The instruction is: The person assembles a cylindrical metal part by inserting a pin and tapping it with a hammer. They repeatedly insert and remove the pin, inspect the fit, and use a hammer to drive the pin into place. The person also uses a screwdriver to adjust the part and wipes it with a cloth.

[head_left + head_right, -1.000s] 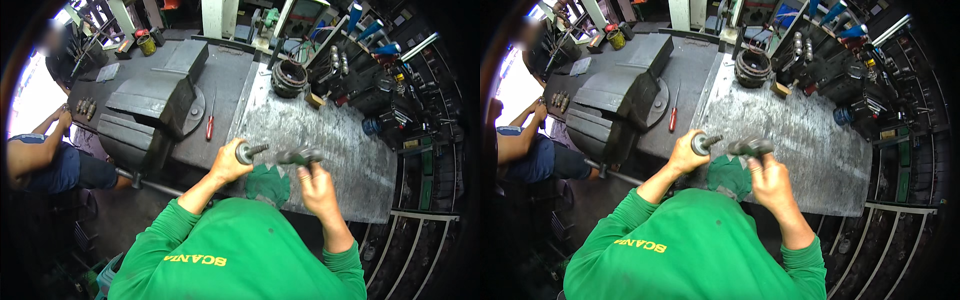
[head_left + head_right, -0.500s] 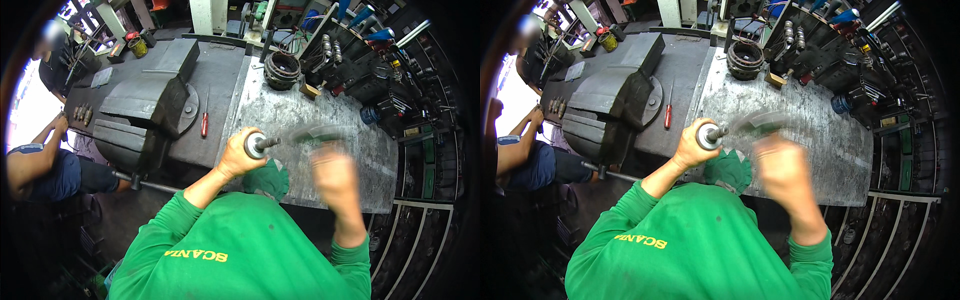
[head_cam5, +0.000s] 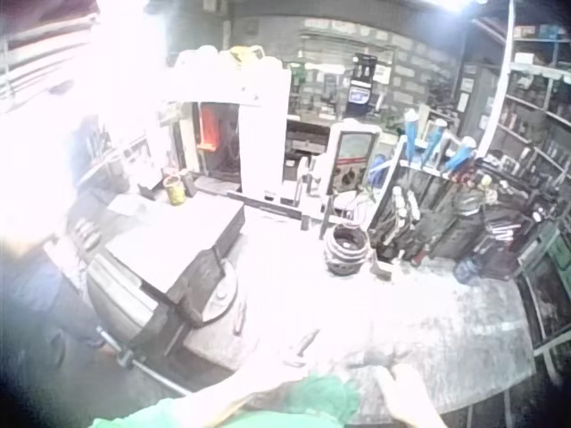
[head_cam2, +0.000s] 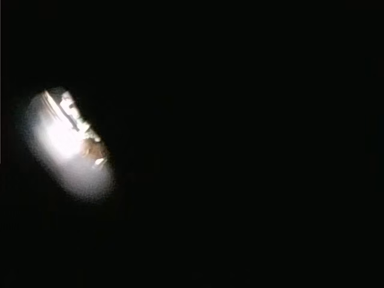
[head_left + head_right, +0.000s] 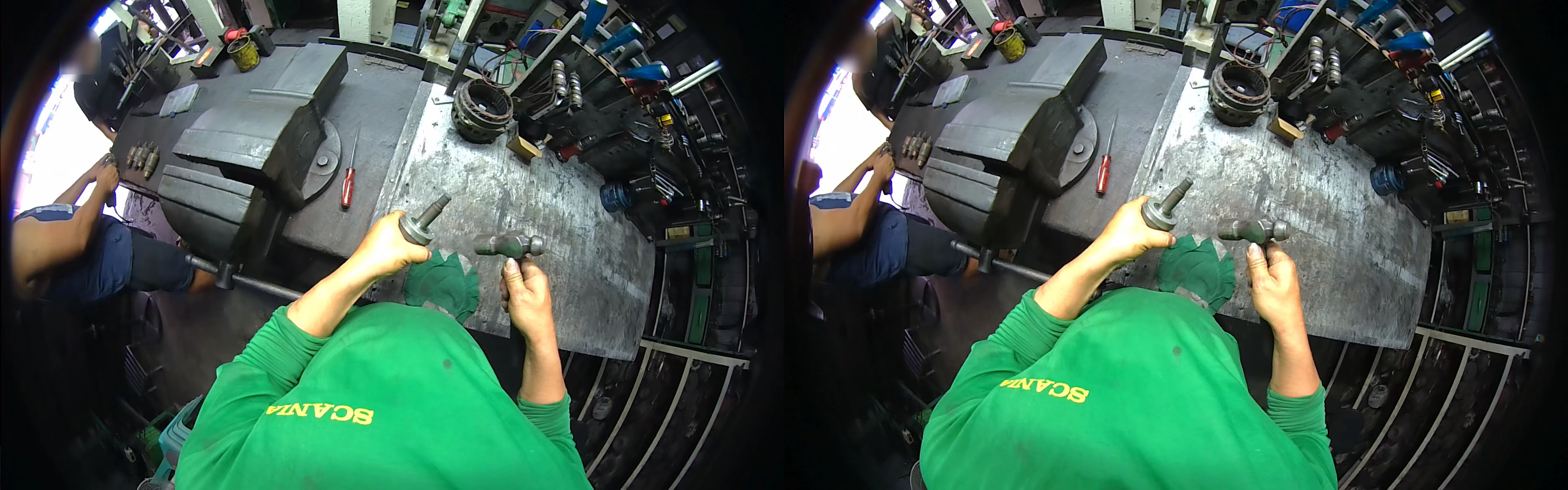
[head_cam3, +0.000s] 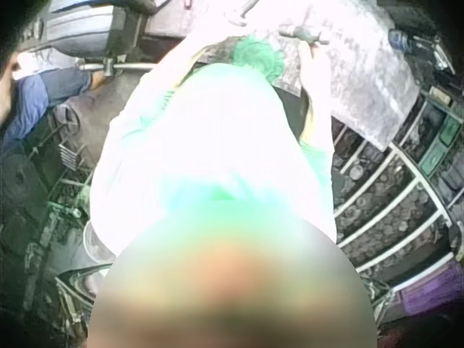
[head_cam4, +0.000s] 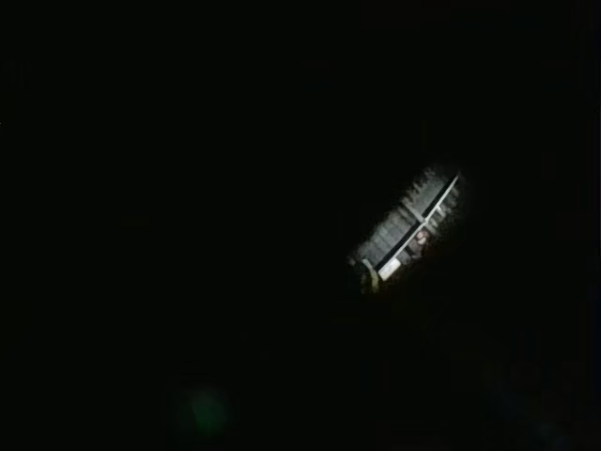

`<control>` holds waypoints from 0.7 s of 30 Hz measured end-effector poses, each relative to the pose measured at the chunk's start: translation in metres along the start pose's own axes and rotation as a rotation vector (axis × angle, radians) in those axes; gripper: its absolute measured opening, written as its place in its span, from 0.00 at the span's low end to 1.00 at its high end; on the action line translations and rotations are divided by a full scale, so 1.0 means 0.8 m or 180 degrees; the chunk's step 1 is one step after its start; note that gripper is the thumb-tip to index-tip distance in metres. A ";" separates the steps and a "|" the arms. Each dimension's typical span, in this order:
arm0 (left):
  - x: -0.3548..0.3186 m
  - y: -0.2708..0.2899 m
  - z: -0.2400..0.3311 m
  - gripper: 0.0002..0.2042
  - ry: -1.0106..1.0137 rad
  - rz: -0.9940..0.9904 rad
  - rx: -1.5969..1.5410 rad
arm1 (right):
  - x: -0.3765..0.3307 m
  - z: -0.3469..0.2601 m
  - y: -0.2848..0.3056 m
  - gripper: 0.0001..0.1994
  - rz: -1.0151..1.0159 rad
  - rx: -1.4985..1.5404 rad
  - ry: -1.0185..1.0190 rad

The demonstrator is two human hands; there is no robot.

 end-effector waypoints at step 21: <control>-0.034 0.002 0.020 0.38 -0.0572 -0.0099 -0.0851 | -0.024 0.003 0.011 0.17 0.0203 -0.0814 0.0299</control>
Point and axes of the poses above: each hand's wrist, its own x-axis towards the middle knuckle, its own y-axis out of the back of the hand, z = x × y, the point moved 6 cm from there along x, towards the middle knuckle, and after that the axes turned 1 degree about -x, right-handed, at the moved point
